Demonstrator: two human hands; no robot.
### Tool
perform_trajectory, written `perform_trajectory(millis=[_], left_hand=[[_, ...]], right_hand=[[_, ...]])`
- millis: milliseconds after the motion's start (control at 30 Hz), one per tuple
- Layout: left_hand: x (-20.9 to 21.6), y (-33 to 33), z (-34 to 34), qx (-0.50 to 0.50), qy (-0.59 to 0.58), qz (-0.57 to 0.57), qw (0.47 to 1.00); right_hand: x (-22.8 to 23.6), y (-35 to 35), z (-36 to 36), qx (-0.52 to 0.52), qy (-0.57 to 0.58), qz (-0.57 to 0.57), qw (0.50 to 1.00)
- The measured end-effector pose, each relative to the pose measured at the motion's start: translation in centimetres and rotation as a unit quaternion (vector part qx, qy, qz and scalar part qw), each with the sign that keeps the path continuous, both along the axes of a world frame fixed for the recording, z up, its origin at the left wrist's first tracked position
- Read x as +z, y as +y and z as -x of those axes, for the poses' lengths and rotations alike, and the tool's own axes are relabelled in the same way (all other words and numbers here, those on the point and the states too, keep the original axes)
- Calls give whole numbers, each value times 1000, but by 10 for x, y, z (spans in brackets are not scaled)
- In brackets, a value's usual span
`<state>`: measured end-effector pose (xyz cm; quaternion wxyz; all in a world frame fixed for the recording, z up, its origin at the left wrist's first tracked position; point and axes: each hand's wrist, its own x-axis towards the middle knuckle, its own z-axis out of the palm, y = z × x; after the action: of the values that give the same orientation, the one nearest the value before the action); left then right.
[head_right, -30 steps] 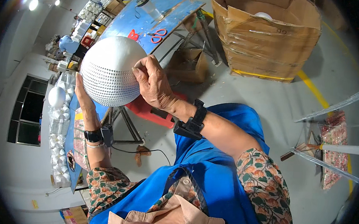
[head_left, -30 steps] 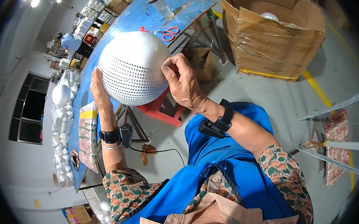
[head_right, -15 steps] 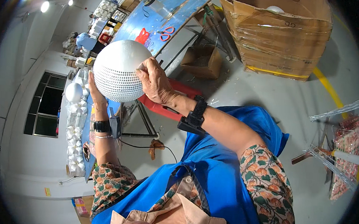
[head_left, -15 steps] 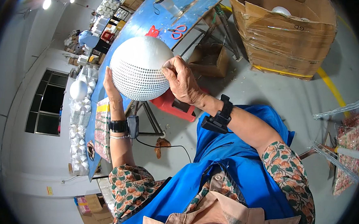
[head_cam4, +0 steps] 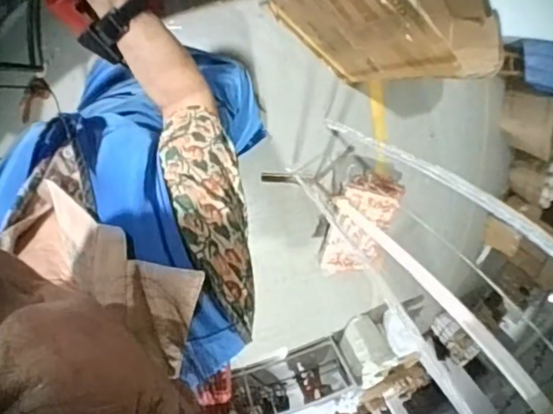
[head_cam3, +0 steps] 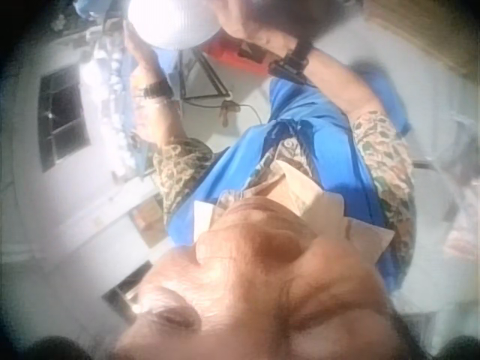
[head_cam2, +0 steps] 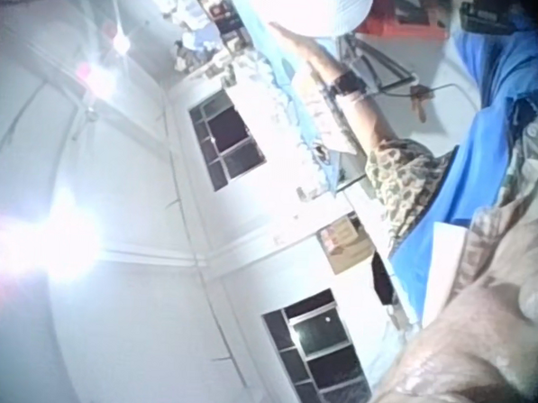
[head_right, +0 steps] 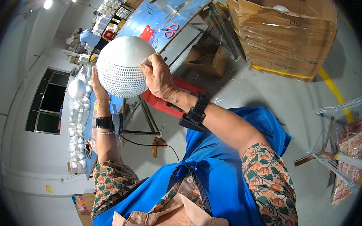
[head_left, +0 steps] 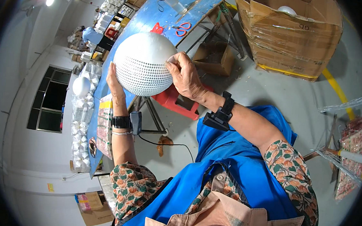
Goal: Applying small silver decorative elements in a grid pattern to a white foam sphere using pliers and scissors.
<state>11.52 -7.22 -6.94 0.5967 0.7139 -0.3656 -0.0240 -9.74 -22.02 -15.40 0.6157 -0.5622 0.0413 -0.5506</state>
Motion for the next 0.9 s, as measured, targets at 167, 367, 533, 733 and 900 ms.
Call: perform_trajectory(millis=[167,367,533,733,900], left_hand=[[-7,-5,-5,9,-46,28,999],[-4,-10,8,6,0,62,998],[1,-14,18,-2,39,81,996],[0,-21,26,-2,55,39,998],[4,-15,24,2,57,45,997]], right_hand=[[-1,-1,-2,-5,-3,-3,1000],[4,2,4,33,-32,-56,997],[19,8,13,66,-64,-112,989],[13,7,17,-48,-3,-17,999],[32,4,34,-141,70,25,987]])
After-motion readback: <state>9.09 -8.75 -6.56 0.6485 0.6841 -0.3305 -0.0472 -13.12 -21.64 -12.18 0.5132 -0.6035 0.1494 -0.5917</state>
